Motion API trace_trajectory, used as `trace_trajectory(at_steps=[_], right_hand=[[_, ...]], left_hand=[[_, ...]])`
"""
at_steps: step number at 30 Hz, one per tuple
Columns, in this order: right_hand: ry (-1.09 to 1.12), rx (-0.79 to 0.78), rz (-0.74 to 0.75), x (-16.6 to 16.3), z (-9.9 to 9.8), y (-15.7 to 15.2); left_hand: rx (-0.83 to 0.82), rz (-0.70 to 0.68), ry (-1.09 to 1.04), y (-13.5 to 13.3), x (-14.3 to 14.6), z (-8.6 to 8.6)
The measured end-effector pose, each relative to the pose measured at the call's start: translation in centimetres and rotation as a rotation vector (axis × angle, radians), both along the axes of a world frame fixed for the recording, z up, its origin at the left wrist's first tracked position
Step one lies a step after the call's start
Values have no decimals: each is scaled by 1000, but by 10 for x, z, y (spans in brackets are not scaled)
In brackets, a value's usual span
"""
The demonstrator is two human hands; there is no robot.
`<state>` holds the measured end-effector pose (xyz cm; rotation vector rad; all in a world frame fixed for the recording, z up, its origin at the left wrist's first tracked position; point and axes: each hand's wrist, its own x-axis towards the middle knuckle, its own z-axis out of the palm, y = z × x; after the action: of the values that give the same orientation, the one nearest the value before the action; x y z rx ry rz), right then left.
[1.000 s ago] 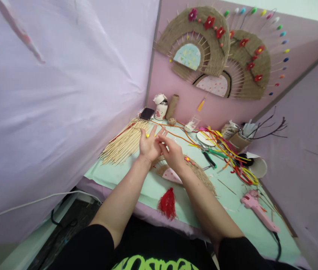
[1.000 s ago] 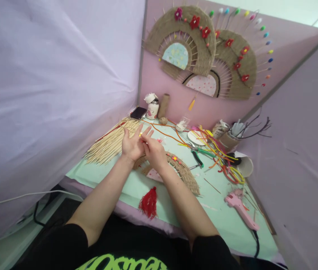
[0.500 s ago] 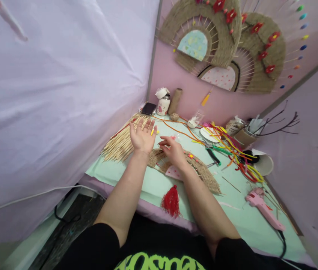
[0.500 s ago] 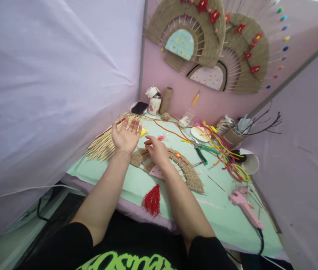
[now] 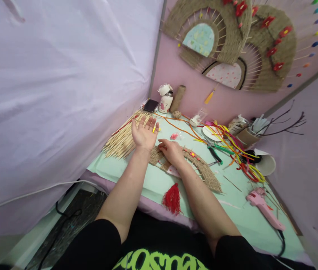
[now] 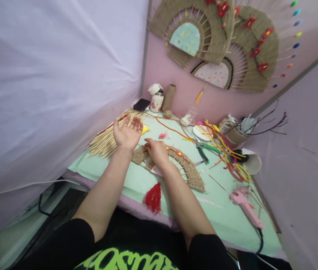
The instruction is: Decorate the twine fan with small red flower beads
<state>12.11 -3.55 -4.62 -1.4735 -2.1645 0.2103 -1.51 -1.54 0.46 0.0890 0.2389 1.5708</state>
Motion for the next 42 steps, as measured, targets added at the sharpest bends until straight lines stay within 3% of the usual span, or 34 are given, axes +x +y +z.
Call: trace_trajectory(at_steps=[8, 23, 42], right_hand=[[27, -24, 18, 3, 3, -1], [-213, 24, -25, 0, 7, -4], [-461, 21, 30, -3, 15, -19]], left_hand=[[-11, 7, 5, 2, -1, -1], [-36, 10, -28, 1, -4, 2], [-59, 4, -83, 2, -8, 0]])
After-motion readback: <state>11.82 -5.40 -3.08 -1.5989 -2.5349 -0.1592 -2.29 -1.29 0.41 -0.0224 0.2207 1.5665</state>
